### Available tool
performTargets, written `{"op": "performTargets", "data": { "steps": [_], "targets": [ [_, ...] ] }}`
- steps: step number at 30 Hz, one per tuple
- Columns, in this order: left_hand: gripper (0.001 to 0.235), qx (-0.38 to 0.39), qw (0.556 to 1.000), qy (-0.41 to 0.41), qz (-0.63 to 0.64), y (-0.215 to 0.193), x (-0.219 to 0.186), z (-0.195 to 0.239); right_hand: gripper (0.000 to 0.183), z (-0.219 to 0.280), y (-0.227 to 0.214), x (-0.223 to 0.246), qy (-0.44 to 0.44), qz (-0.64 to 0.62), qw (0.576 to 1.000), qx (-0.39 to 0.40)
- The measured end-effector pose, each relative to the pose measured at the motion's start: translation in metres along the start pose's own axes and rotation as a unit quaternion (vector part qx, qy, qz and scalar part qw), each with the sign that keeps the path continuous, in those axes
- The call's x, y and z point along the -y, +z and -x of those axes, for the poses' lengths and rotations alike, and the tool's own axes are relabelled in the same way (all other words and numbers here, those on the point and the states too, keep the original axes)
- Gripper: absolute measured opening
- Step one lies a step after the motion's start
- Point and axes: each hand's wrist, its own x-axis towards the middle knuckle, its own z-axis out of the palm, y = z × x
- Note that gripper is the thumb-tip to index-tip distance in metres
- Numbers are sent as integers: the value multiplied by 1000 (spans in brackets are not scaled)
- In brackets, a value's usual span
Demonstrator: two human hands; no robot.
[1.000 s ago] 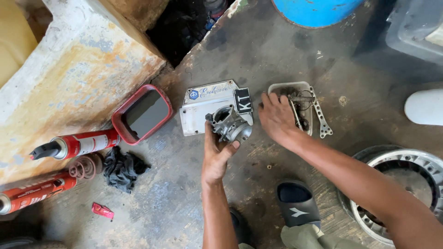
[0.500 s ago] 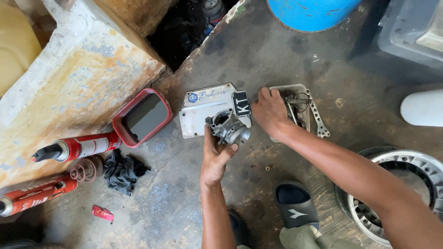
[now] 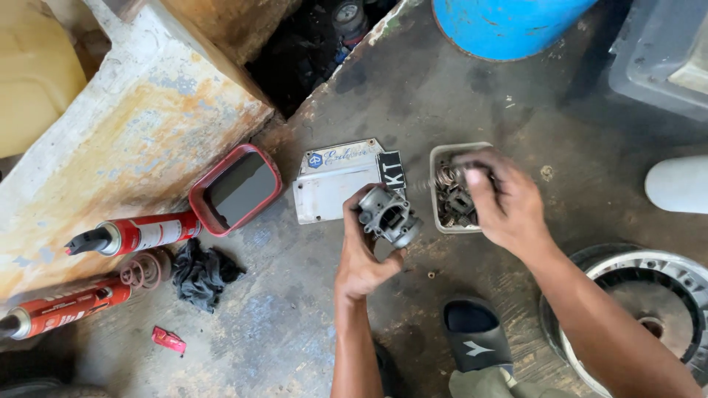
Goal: Disassembling a motorcycle carburetor using a screwdriver to remove screws and internal components
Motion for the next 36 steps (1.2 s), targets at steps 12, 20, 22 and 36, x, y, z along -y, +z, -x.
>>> {"op": "performTargets", "data": {
  "steps": [12, 20, 22, 36],
  "targets": [
    [91, 49, 984, 67, -156, 23, -36, -7, 23, -8, -28, 69, -78, 51, 992, 85],
    [92, 45, 985, 47, -159, 28, -47, -7, 28, -14, -21, 71, -119, 87, 982, 115],
    [93, 44, 985, 43, -160, 29, -49, -7, 30, -15, -22, 72, -124, 111, 977, 131],
    [94, 35, 986, 47, -157, 28, -39, -6, 31, -20, -22, 78, -167, 170, 959, 153]
  ]
}}
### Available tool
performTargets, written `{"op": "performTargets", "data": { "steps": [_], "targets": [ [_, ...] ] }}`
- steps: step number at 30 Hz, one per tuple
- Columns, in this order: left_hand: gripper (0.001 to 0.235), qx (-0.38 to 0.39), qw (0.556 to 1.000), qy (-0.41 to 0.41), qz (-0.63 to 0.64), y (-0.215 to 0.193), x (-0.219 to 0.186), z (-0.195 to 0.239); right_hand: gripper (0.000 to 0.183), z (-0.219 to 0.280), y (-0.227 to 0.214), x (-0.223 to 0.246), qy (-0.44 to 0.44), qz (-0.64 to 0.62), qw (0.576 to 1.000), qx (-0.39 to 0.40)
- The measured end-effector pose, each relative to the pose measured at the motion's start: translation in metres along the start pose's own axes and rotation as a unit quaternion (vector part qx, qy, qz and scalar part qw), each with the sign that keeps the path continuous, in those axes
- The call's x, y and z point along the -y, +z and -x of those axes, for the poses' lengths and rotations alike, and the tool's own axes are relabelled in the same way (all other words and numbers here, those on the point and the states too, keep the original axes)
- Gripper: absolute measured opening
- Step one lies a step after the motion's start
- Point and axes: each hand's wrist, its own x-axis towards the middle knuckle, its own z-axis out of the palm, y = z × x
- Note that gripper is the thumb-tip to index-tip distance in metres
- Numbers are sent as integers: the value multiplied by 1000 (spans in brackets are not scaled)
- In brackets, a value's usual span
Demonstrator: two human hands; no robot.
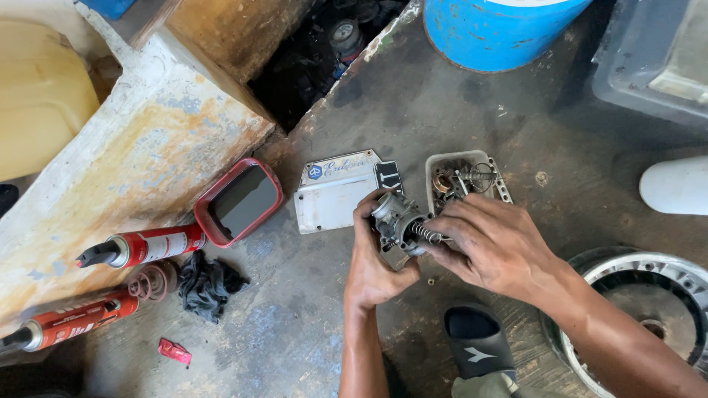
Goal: Disassembling a motorcycle carburetor using a screwdriver to remove screws and internal components
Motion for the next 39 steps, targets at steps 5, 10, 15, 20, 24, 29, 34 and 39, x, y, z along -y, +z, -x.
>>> {"op": "performTargets", "data": {
  "steps": [5, 10, 15, 20, 24, 29, 34, 39],
  "targets": [
    [88, -11, 1000, -5, -10, 0, -1, -2, 25, 10, 15, -23, -3, -10, 998, -63],
    [86, -25, 999, -11, 25, 4, 4, 0, 19, 6, 16, -21, -25, -4, 997, -79],
    [86, -21, 999, -13, 27, 3, 1, -1, 29, 13, 22, -20, -31, 35, 991, -127],
    [85, -21, 999, -11, 23, 5, 0, 0, 37, 10, 18, -20, -35, 66, 992, -99],
    [87, -18, 999, -5, 30, 6, 5, 0, 40, 16, 26, -24, -25, 83, 993, -75],
    [87, -19, 1000, 2, 17, 4, 6, 0, 44, 14, 29, -22, -8, 61, 997, -51],
    [86, -16, 1000, 9, 8, 3, 2, -2, 44, 10, 27, -23, -7, 55, 997, -52],
    [87, -22, 999, -7, 30, 4, 9, 1, 45, 6, 22, -28, 0, 62, 996, -67]
  ]
}}
